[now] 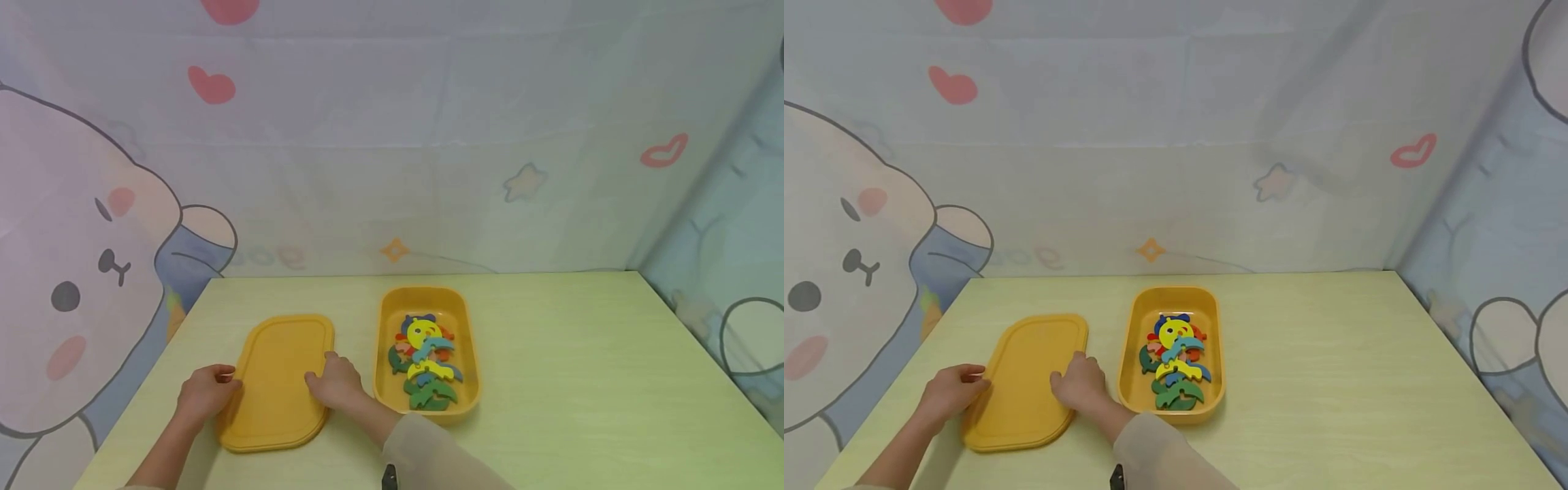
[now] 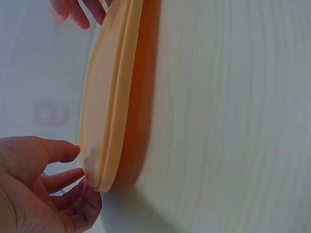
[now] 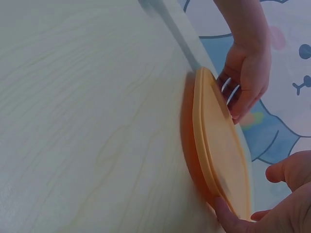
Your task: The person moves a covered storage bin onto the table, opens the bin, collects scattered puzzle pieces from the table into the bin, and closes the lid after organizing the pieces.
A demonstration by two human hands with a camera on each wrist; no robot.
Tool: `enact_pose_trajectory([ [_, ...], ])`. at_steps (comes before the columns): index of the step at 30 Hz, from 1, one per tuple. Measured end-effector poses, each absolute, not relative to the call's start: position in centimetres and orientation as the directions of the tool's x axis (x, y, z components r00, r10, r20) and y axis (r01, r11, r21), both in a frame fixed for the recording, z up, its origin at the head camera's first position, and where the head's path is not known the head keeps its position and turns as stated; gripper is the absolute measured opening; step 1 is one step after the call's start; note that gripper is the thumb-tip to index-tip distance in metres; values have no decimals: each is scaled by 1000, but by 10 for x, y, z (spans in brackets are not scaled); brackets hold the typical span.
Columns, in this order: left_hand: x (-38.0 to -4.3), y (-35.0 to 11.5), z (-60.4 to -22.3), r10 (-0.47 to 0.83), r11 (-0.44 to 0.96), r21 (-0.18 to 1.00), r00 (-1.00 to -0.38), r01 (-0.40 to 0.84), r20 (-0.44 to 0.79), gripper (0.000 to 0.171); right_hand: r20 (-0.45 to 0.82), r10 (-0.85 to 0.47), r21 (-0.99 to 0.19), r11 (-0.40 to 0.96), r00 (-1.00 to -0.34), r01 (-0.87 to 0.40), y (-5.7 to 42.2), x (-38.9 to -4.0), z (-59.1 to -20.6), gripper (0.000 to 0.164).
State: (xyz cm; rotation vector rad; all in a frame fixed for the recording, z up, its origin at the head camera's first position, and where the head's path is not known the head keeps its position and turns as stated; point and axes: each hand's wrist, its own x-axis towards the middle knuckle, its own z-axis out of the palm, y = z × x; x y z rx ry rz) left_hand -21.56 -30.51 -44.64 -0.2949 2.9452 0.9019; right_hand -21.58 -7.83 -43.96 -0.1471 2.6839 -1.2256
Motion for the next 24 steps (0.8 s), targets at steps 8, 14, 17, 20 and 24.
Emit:
enact_pose_trajectory([
  [8,-214,-311,-451,-184,799,563,-977,-212,-106,39,-127,-127,-775,632,-984,19,-77,-219,-446,49],
  [14,-213,-315,-452,-195,784,576,-973,-232,-126,42,-121,-130,-792,610,-984,17,-76,-218,-446,47],
  [17,-210,-316,-449,-197,771,591,-971,-237,-133,44,-119,-133,-799,602,-984,16,-76,-217,-444,47],
  [20,-208,-316,-445,-194,760,605,-971,-237,-137,45,-111,-139,-805,593,-984,7,-76,-217,-442,48],
  [24,-206,-318,-439,-186,757,612,-973,-229,-134,46,-102,-140,-816,578,-985,2,-75,-217,-441,48],
])
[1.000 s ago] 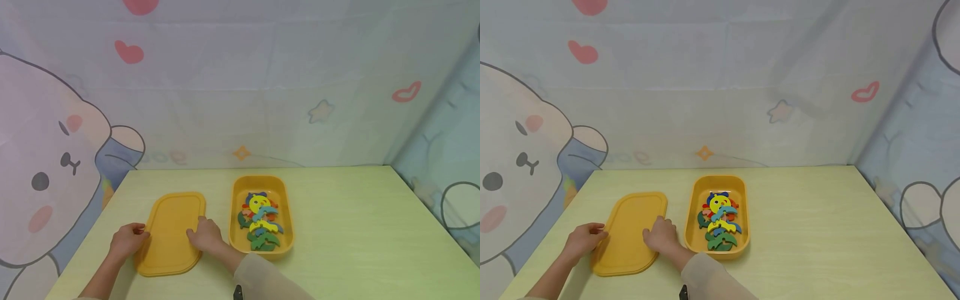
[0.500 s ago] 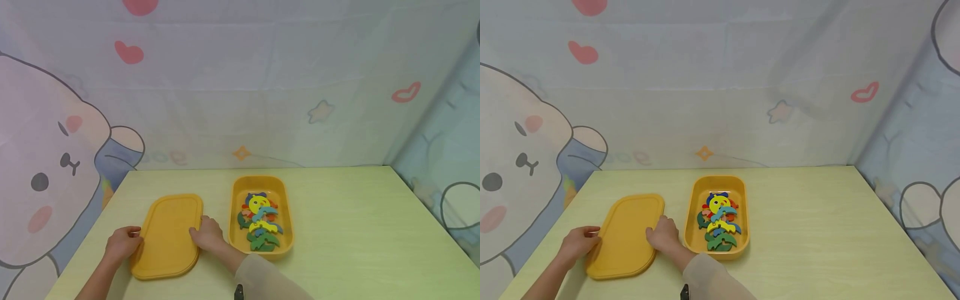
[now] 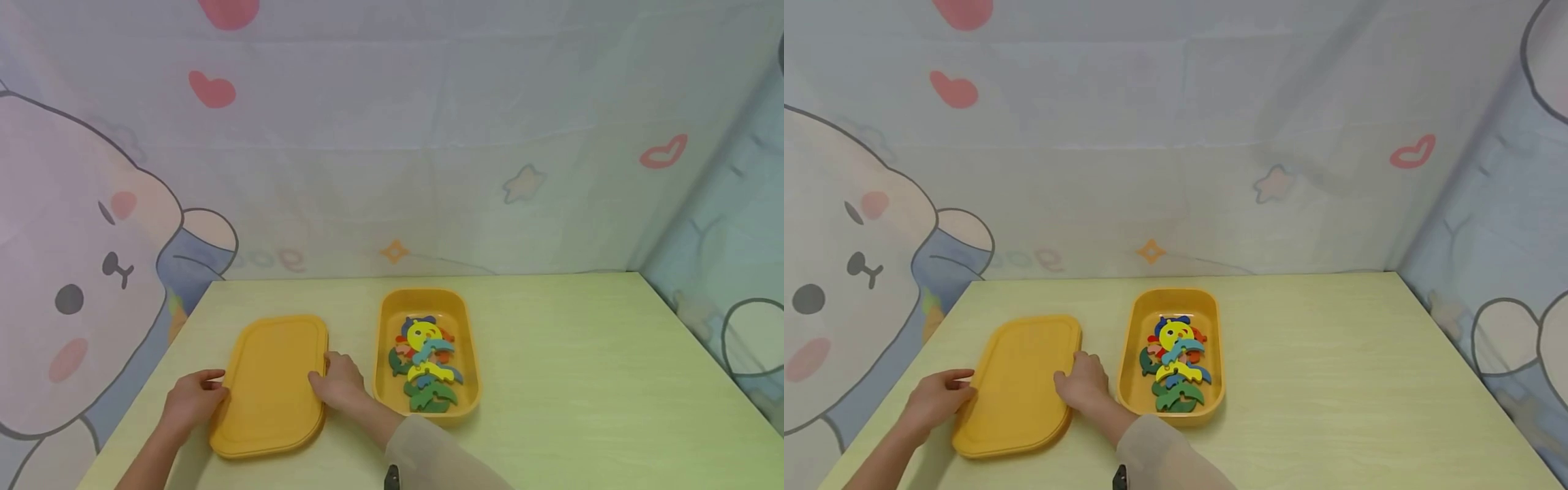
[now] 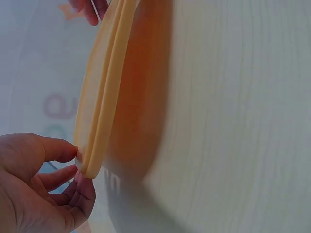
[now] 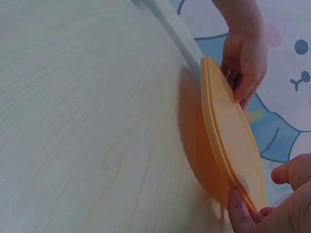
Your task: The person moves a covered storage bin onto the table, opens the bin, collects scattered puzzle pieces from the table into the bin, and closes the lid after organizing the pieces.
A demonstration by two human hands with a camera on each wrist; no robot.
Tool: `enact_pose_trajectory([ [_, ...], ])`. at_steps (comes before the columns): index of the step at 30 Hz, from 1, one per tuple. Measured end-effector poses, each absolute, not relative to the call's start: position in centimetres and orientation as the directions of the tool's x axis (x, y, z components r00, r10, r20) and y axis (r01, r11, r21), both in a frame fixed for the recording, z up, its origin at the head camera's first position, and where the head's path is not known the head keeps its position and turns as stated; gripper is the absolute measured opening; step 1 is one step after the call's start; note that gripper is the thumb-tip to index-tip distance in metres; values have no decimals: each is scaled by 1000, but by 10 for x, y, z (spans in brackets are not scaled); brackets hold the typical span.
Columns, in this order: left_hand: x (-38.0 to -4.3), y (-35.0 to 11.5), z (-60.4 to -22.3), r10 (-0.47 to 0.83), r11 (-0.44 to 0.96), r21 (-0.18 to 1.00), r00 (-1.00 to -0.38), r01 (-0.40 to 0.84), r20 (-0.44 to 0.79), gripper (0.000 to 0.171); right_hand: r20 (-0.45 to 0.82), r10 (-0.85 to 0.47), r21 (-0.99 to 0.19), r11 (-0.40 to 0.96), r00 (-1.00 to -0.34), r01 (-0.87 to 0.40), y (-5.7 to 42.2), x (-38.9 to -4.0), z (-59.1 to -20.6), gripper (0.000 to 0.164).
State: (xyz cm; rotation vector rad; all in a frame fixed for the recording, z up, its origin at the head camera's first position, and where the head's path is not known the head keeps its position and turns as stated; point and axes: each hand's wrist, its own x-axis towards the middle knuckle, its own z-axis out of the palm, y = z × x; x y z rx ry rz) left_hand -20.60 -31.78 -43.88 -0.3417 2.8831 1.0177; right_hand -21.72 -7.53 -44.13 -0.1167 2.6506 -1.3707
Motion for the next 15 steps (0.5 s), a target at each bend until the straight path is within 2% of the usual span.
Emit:
enact_pose_trajectory([
  [6,-204,-322,-434,-180,720,651,-971,-241,-160,49,-76,-122,-838,545,-990,-3,-75,-220,-441,47],
  [15,-202,-325,-424,-171,681,687,-967,-254,-188,51,-113,-115,-873,486,-987,43,-75,-221,-433,47],
])
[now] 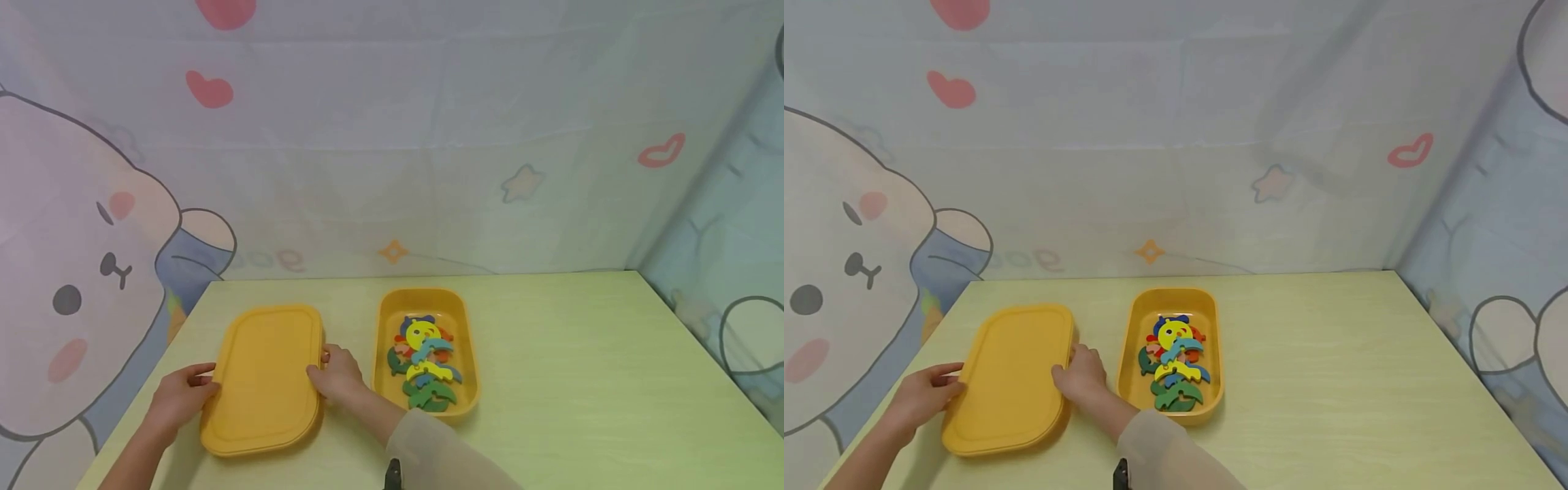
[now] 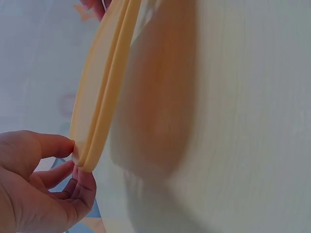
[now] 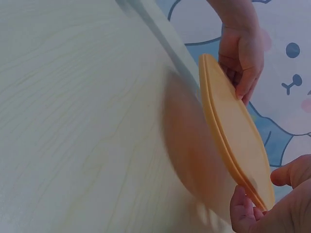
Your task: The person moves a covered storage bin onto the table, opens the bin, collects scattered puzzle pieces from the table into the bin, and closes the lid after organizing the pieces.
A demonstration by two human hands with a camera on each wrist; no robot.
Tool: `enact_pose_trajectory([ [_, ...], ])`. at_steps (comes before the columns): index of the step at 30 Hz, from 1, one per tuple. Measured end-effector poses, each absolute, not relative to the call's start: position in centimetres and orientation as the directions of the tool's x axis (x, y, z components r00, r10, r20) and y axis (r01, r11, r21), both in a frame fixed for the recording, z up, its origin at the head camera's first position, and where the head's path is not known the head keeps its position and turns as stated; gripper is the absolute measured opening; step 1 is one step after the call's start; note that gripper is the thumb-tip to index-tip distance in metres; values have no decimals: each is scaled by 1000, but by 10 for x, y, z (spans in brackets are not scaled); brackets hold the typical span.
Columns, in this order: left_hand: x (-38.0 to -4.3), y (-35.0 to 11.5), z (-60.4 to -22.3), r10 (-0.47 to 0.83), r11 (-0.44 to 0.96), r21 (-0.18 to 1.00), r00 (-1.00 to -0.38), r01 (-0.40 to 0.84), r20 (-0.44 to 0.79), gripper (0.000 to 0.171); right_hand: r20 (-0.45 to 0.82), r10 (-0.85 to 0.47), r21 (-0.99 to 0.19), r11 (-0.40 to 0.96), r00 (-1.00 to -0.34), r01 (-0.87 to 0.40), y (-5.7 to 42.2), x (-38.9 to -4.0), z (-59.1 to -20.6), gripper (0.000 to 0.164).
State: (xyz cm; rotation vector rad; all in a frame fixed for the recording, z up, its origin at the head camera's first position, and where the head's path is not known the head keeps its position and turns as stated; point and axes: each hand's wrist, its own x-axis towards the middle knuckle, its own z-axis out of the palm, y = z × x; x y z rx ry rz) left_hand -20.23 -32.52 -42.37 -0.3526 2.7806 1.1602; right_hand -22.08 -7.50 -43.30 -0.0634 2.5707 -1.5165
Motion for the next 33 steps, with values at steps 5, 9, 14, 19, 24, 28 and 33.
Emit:
enact_pose_trajectory([
  [5,-201,-325,-416,-158,654,715,-969,-248,-191,52,-137,-121,-897,437,-983,71,-75,-221,-430,49],
  [9,-199,-325,-412,-142,604,760,-970,-241,-195,52,-152,-117,-911,400,-981,94,-73,-222,-429,47],
  [14,-198,-324,-407,-129,552,797,-969,-247,-211,53,-116,-126,-916,398,-985,57,-69,-224,-425,44],
  [19,-197,-323,-404,-129,533,807,-967,-254,-219,55,-96,-157,-931,365,-983,32,-65,-225,-423,43],
  [24,-195,-322,-402,-123,504,823,-965,-263,-232,57,-90,-175,-939,344,-980,25,-61,-224,-422,43],
  [28,-196,-321,-401,-118,498,829,-967,-256,-228,58,-72,-186,-936,352,-980,2,-58,-225,-419,43],
  [33,-197,-317,-398,-115,501,832,-971,-239,-210,56,-48,-191,-922,387,-980,-30,-53,-226,-411,43],
])
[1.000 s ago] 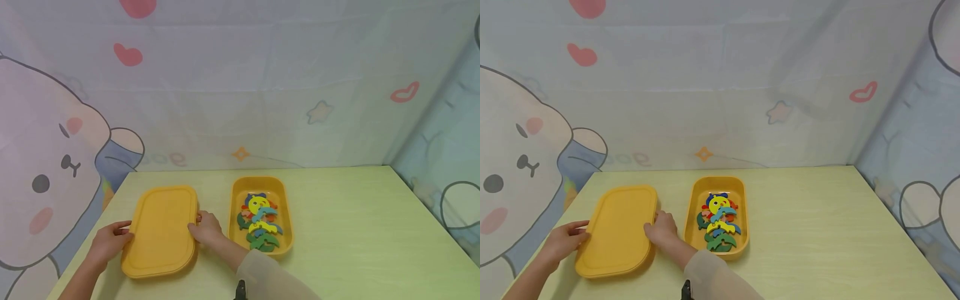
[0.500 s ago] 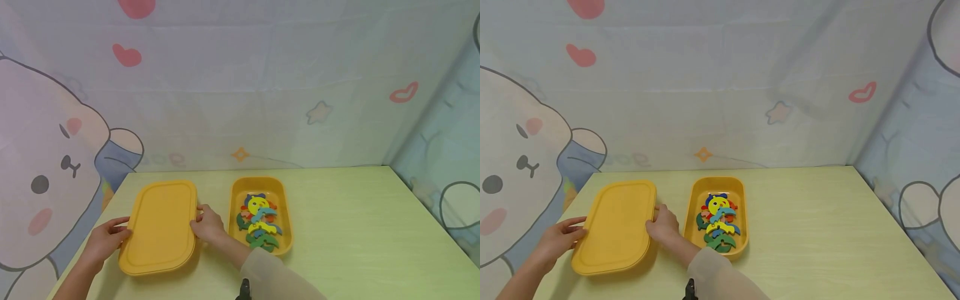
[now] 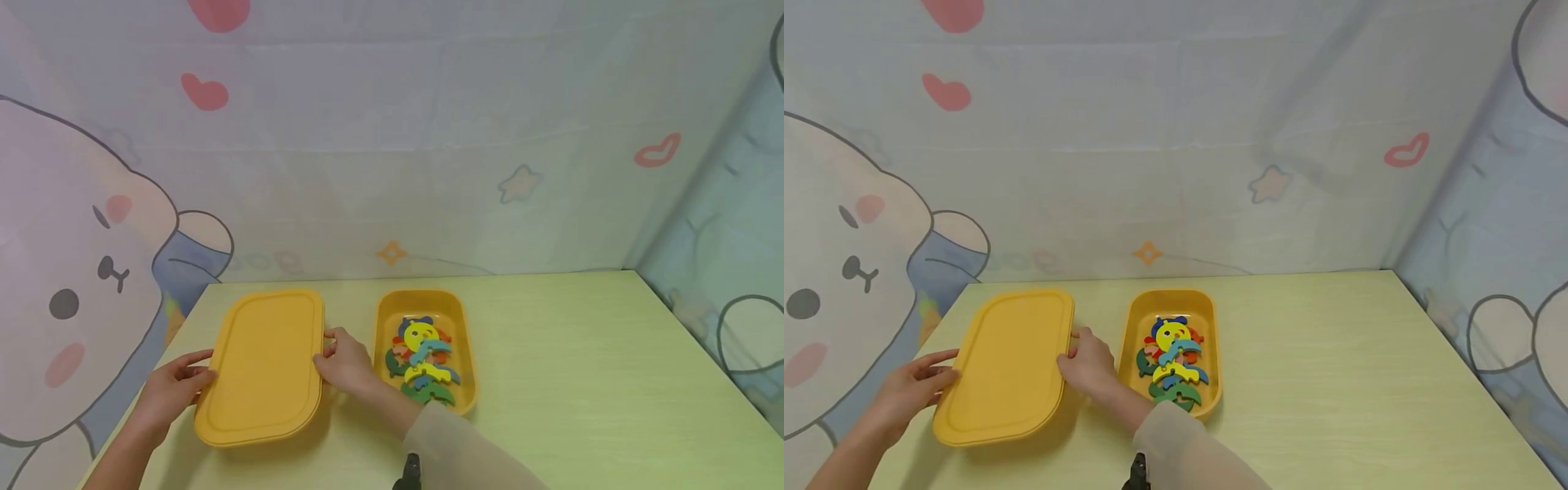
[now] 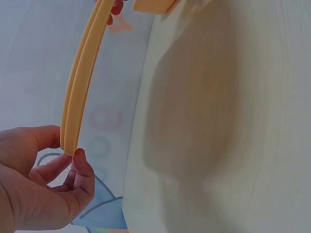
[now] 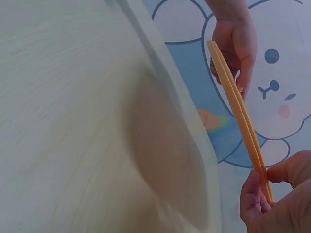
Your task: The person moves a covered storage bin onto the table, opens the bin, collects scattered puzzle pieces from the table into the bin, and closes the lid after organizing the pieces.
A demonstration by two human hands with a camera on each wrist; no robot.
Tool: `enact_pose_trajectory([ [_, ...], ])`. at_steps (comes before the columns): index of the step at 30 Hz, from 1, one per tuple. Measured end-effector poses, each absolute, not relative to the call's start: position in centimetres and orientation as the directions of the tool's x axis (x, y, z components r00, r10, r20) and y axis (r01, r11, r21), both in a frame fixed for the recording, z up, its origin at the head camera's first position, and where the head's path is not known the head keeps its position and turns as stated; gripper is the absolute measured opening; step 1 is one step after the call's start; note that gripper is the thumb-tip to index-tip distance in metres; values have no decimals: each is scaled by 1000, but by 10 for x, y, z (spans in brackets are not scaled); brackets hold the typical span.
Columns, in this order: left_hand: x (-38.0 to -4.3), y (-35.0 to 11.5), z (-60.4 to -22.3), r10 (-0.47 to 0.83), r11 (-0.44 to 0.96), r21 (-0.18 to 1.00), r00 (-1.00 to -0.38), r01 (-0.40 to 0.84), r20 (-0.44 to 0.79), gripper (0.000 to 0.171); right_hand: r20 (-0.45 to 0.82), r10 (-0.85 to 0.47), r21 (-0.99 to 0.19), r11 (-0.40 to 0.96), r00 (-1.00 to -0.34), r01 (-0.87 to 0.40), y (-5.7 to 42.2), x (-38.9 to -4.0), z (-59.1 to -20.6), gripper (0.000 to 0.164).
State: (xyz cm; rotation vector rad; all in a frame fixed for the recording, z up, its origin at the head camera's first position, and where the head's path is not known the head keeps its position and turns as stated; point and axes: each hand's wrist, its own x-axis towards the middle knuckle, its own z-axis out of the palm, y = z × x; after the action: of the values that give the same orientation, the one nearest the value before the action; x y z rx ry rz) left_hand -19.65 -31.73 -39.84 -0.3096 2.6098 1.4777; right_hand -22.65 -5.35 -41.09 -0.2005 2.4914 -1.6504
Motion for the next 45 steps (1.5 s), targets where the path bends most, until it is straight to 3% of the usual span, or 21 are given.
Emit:
enact_pose_trajectory([
  [16,-200,-293,-389,-101,504,849,-987,-162,-129,53,-27,-192,-855,513,-981,-77,-30,-232,-402,45],
  [36,-217,-248,-393,-37,473,873,-992,-121,-118,47,39,-191,-795,588,-981,-146,22,-237,-407,47],
  [45,-223,-226,-398,-40,452,883,-992,-122,-116,45,129,-203,-739,633,-971,-231,44,-236,-409,44],
])
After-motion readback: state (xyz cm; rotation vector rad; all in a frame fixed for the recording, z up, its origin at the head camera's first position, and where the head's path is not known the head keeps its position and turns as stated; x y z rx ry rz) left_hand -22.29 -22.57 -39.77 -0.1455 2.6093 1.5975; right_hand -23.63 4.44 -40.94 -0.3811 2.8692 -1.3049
